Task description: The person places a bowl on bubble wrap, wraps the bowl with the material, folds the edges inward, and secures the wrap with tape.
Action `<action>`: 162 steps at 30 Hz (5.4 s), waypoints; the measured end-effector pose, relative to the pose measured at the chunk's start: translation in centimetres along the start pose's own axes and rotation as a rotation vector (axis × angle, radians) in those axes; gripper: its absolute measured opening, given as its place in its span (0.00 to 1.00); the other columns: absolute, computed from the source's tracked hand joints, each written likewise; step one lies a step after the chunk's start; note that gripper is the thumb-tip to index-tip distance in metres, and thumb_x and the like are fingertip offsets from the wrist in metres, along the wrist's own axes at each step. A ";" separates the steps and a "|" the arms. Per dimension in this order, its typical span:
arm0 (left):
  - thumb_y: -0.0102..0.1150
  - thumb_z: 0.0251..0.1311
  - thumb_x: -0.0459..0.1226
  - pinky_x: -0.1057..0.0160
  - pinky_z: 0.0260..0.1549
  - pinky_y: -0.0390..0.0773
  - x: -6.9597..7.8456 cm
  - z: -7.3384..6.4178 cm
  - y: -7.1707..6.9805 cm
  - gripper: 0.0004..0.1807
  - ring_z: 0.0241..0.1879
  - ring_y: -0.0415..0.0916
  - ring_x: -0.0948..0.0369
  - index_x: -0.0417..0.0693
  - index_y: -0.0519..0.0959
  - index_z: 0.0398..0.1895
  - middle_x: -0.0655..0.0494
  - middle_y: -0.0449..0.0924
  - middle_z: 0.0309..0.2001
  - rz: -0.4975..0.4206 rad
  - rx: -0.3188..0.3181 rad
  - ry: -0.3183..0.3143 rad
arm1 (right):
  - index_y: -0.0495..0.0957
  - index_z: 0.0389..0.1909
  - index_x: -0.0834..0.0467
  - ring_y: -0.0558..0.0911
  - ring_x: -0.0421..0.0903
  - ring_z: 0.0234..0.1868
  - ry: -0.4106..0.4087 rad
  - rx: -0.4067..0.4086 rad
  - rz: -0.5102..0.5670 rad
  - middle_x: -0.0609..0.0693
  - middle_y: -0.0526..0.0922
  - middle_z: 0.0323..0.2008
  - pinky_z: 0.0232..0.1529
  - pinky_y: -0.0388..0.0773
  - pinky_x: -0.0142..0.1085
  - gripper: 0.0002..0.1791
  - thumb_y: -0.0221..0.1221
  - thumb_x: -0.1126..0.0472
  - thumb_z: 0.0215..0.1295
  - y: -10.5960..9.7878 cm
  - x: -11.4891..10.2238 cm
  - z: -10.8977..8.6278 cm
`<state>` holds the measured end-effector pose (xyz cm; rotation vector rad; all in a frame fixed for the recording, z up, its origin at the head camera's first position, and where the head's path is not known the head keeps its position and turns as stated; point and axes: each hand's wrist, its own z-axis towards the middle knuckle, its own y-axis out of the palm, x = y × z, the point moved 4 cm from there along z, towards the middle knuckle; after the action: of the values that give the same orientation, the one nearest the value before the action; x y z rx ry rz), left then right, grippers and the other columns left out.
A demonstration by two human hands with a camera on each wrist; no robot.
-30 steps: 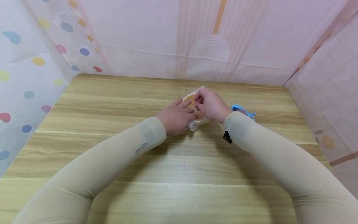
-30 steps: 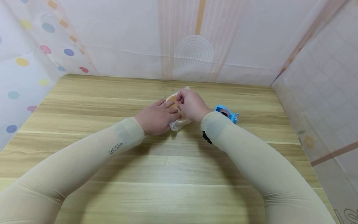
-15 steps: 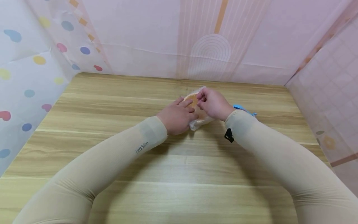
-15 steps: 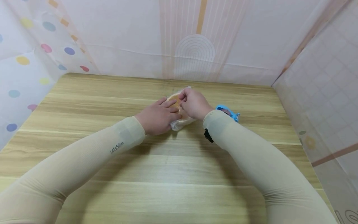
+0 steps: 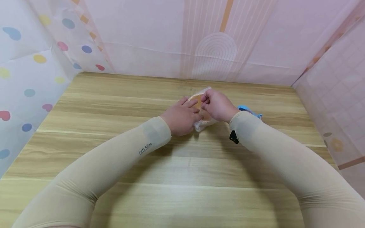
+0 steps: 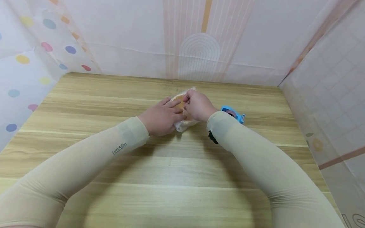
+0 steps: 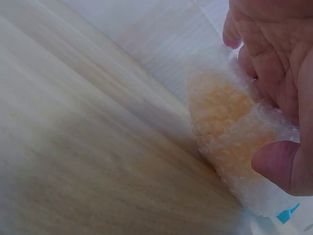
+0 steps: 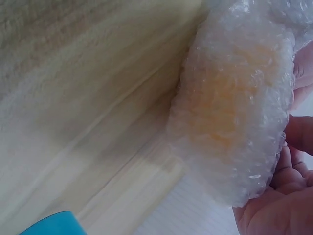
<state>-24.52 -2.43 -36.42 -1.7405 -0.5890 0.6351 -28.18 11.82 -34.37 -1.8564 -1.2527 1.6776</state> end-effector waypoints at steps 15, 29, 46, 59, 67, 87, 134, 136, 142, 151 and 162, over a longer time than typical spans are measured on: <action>0.46 0.77 0.44 0.41 0.85 0.44 0.2 0.0 -0.3 0.26 0.86 0.44 0.50 0.61 0.72 0.76 0.57 0.69 0.78 0.001 0.030 0.015 | 0.73 0.52 0.60 0.79 0.50 0.47 0.054 -0.054 -0.063 0.56 0.80 0.48 0.45 0.80 0.36 0.06 0.55 0.64 0.80 0.2 0.3 0.4; 0.44 0.74 0.40 0.42 0.84 0.49 0.4 -0.1 -0.3 0.26 0.85 0.49 0.49 0.62 0.76 0.72 0.55 0.74 0.74 0.004 0.073 0.016 | 0.73 0.50 0.59 0.79 0.52 0.41 0.015 -0.003 -0.292 0.54 0.82 0.40 0.43 0.80 0.39 0.08 0.58 0.65 0.73 1.3 0.6 0.7; 0.50 0.71 0.41 0.43 0.83 0.53 0.4 0.0 0.1 0.26 0.84 0.53 0.48 0.60 0.77 0.71 0.53 0.73 0.75 0.042 0.117 0.040 | 0.73 0.55 0.58 0.81 0.53 0.42 -0.015 0.028 -0.362 0.53 0.84 0.42 0.50 0.84 0.44 0.15 0.64 0.63 0.72 2.3 0.7 0.5; 0.50 0.72 0.40 0.43 0.83 0.53 0.5 0.1 -0.1 0.25 0.84 0.52 0.49 0.60 0.77 0.71 0.54 0.72 0.76 0.043 0.124 0.046 | 0.73 0.54 0.56 0.81 0.53 0.44 -0.041 0.064 -0.374 0.53 0.83 0.44 0.50 0.82 0.45 0.08 0.55 0.61 0.79 2.4 0.7 0.4; 0.50 0.72 0.40 0.44 0.84 0.51 0.6 0.2 -0.2 0.26 0.84 0.52 0.49 0.60 0.77 0.72 0.54 0.73 0.76 0.032 0.111 0.038 | 0.75 0.50 0.59 0.82 0.53 0.42 -0.077 0.064 -0.482 0.54 0.83 0.42 0.50 0.83 0.46 0.08 0.58 0.61 0.76 2.3 0.7 0.4; 0.48 0.73 0.41 0.45 0.84 0.50 0.7 0.4 0.0 0.26 0.84 0.53 0.49 0.60 0.76 0.72 0.55 0.72 0.76 0.033 0.098 0.033 | 0.76 0.54 0.62 0.84 0.55 0.49 -0.221 0.020 -0.568 0.56 0.85 0.47 0.59 0.83 0.49 0.11 0.59 0.61 0.77 2.3 0.6 0.0; 0.51 0.72 0.41 0.44 0.84 0.52 0.6 0.6 -0.2 0.23 0.84 0.53 0.48 0.58 0.79 0.68 0.54 0.75 0.74 0.037 0.090 0.040 | 0.81 0.43 0.59 0.80 0.53 0.39 0.034 -0.011 -0.453 0.54 0.85 0.39 0.45 0.80 0.42 0.09 0.55 0.59 0.76 2.2 0.5 2.0; 0.53 0.71 0.41 0.44 0.84 0.52 0.5 0.6 -0.1 0.23 0.84 0.52 0.48 0.58 0.80 0.67 0.55 0.76 0.73 0.031 0.093 0.043 | 0.81 0.45 0.59 0.81 0.53 0.41 0.033 -0.003 -0.467 0.54 0.86 0.41 0.47 0.81 0.43 0.09 0.54 0.59 0.77 2.4 0.4 2.1; 0.53 0.71 0.41 0.44 0.84 0.50 0.4 0.6 0.1 0.22 0.85 0.50 0.48 0.58 0.81 0.67 0.56 0.75 0.74 0.018 0.079 0.045 | 0.81 0.56 0.60 0.84 0.53 0.51 0.010 0.008 -0.518 0.56 0.87 0.52 0.60 0.83 0.48 0.14 0.52 0.60 0.80 2.8 0.1 2.2; 0.55 0.71 0.42 0.44 0.84 0.50 0.3 0.6 0.2 0.22 0.85 0.48 0.48 0.57 0.81 0.67 0.56 0.74 0.75 0.021 0.069 0.048 | 0.79 0.61 0.60 0.84 0.54 0.56 -0.026 0.032 -0.551 0.57 0.87 0.55 0.67 0.80 0.49 0.15 0.52 0.60 0.81 3.1 0.0 2.1; 0.50 0.73 0.43 0.45 0.85 0.48 0.2 0.7 0.6 0.25 0.85 0.50 0.47 0.59 0.77 0.72 0.54 0.73 0.75 0.005 0.018 0.033 | 0.77 0.52 0.60 0.82 0.51 0.43 -0.073 0.129 -0.235 0.55 0.86 0.45 0.48 0.83 0.43 0.09 0.57 0.64 0.76 0.9 0.8 0.3</action>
<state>-24.77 -1.95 -37.20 -1.7325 -0.5544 0.6126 -28.20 11.90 -35.63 -1.5222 -1.3017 1.6676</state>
